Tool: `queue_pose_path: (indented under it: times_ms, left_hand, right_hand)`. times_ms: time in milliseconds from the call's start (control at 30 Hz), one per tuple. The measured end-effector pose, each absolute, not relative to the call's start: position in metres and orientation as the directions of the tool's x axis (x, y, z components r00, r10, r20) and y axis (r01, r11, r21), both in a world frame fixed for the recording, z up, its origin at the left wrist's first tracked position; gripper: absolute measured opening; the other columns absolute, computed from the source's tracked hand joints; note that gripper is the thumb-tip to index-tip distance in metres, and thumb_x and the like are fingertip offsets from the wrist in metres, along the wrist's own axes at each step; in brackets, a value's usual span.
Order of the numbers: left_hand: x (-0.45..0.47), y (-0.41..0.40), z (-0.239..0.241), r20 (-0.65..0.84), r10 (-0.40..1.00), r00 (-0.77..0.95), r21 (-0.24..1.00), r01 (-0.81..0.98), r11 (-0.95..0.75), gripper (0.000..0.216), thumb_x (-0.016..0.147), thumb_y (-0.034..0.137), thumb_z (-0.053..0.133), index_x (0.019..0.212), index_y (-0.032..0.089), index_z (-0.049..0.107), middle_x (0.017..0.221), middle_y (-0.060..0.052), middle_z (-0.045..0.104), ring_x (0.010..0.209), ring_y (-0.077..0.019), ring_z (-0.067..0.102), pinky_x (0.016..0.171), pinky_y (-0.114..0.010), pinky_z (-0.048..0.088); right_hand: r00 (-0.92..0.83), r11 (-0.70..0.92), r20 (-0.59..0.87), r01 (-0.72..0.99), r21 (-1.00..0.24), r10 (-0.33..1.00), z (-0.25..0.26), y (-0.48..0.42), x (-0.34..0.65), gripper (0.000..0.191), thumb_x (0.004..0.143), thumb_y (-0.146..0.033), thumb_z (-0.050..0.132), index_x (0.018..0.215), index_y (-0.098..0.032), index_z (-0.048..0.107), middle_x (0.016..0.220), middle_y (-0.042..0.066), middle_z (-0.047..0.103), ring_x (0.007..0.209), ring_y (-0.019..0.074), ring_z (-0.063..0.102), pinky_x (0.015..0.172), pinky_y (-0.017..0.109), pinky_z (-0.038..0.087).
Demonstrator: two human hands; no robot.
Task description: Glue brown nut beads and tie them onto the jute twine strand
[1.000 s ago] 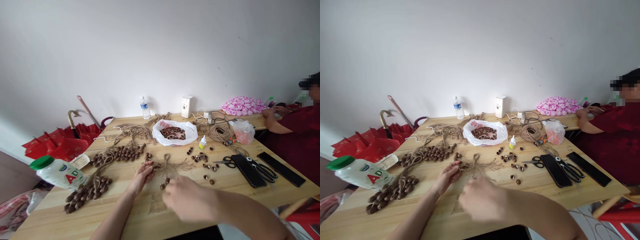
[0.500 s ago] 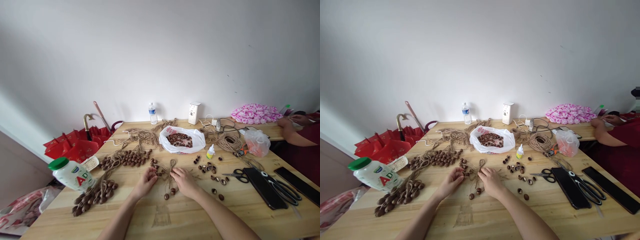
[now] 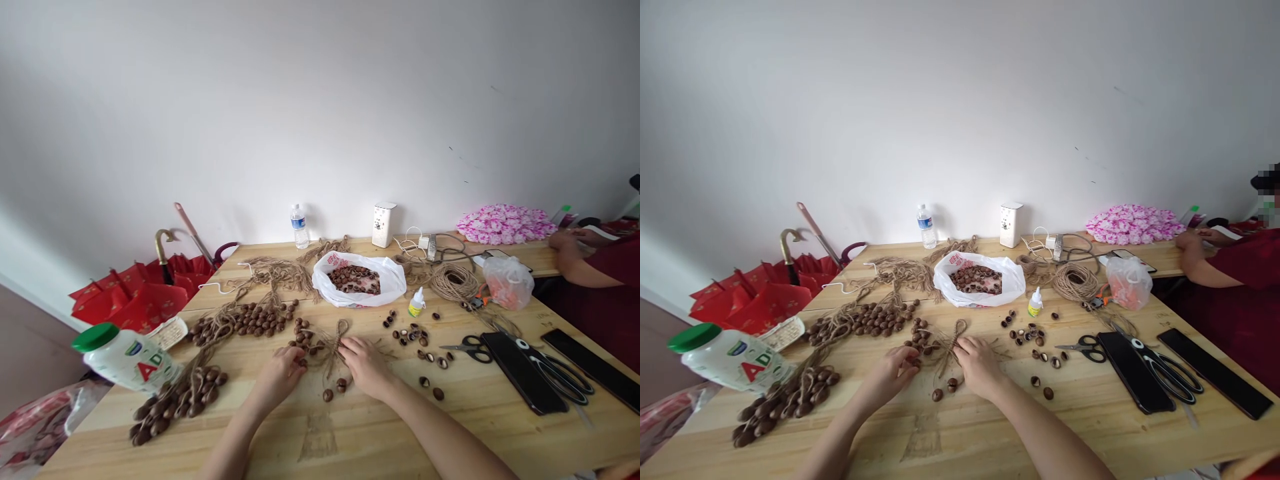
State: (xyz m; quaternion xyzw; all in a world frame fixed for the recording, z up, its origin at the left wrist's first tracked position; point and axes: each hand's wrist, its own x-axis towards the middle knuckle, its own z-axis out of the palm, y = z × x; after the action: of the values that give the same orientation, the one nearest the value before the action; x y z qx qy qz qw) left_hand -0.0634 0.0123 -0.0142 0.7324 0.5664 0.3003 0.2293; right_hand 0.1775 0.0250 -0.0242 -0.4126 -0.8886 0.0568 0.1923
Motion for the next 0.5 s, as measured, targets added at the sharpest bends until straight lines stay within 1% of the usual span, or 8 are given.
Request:
queue_pose_path:
  times_ms: [133, 200, 233, 300, 400, 467, 500]
  left_hand:
    - [-0.072, 0.011, -0.008, 0.192, 0.974, 0.121, 0.698, 0.681, -0.222, 0.011, 0.067, 0.029, 0.063, 0.077, 0.024, 0.065, 0.073, -0.005, 0.064, 0.076, -0.025, 0.057, 0.07, -0.033, 0.04]
    - [-0.072, 0.009, -0.002, 0.215, 0.972, 0.091, 0.709, 0.67, -0.219, 0.011, 0.071, 0.033, 0.061, 0.073, 0.023, 0.065, 0.07, -0.005, 0.061, 0.073, -0.024, 0.056, 0.068, -0.032, 0.039]
    - [-0.071, 0.007, 0.001, 0.224, 0.969, 0.104, 0.714, 0.66, -0.236, 0.013, 0.072, 0.035, 0.06, 0.072, 0.023, 0.065, 0.07, -0.005, 0.061, 0.072, -0.0232, 0.055, 0.067, -0.031, 0.039]
    - [-0.064, 0.001, 0.006, 0.219, 0.951, 0.22, 0.717, 0.625, -0.31, 0.017, 0.073, 0.039, 0.06, 0.076, 0.023, 0.065, 0.074, -0.006, 0.061, 0.073, -0.0219, 0.054, 0.065, -0.03, 0.04]
    - [-0.047, -0.009, 0.006, 0.179, 0.888, 0.423, 0.672, 0.607, -0.424, 0.034, 0.063, 0.043, 0.07, 0.088, 0.022, 0.065, 0.087, -0.008, 0.059, 0.082, -0.0244, 0.053, 0.07, -0.032, 0.041]
    - [-0.038, -0.015, 0.002, 0.153, 0.859, 0.489, 0.612, 0.635, -0.471, 0.041, 0.058, 0.042, 0.074, 0.093, 0.021, 0.063, 0.093, -0.009, 0.057, 0.086, -0.0264, 0.051, 0.073, -0.035, 0.042]
    - [-0.034, -0.016, -0.001, 0.156, 0.855, 0.494, 0.583, 0.653, -0.483, 0.04, 0.058, 0.037, 0.074, 0.093, 0.022, 0.062, 0.095, -0.009, 0.056, 0.089, -0.027, 0.05, 0.074, -0.036, 0.042]
  right_hand:
    - [-0.58, 0.657, 0.309, 0.668, -0.35, 0.754, -0.012, 0.026, 0.189, 0.032, 0.083, -0.008, 0.048, 0.112, -0.015, 0.059, 0.117, 0.011, 0.057, 0.109, 0.0212, 0.05, 0.095, 0.035, 0.04]
    - [-0.616, 0.695, 0.323, 0.618, -0.368, 0.719, -0.003, 0.024, 0.195, 0.029, 0.081, -0.01, 0.054, 0.108, -0.015, 0.061, 0.112, 0.01, 0.058, 0.107, 0.0212, 0.049, 0.095, 0.035, 0.04]
    - [-0.642, 0.717, 0.322, 0.593, -0.366, 0.696, 0.001, 0.022, 0.197, 0.026, 0.079, -0.013, 0.058, 0.105, -0.016, 0.063, 0.108, 0.009, 0.059, 0.106, 0.0217, 0.049, 0.094, 0.036, 0.04]
    - [-0.686, 0.744, 0.297, 0.571, -0.347, 0.665, 0.008, 0.017, 0.197, 0.025, 0.074, -0.022, 0.067, 0.098, -0.017, 0.064, 0.102, 0.008, 0.058, 0.102, 0.0232, 0.049, 0.091, 0.037, 0.041]
    - [-0.705, 0.737, 0.224, 0.613, -0.283, 0.673, 0.013, 0.008, 0.191, 0.038, 0.063, -0.036, 0.076, 0.093, -0.017, 0.064, 0.101, 0.009, 0.054, 0.1, 0.026, 0.047, 0.086, 0.041, 0.042]
    - [-0.702, 0.725, 0.187, 0.644, -0.246, 0.687, 0.012, 0.003, 0.185, 0.041, 0.06, -0.039, 0.077, 0.09, -0.016, 0.063, 0.099, 0.009, 0.053, 0.099, 0.0267, 0.045, 0.085, 0.041, 0.042]
    - [-0.696, 0.717, 0.178, 0.656, -0.237, 0.695, 0.01, 0.002, 0.182, 0.039, 0.06, -0.039, 0.077, 0.089, -0.016, 0.062, 0.098, 0.009, 0.052, 0.099, 0.0263, 0.045, 0.084, 0.04, 0.042]
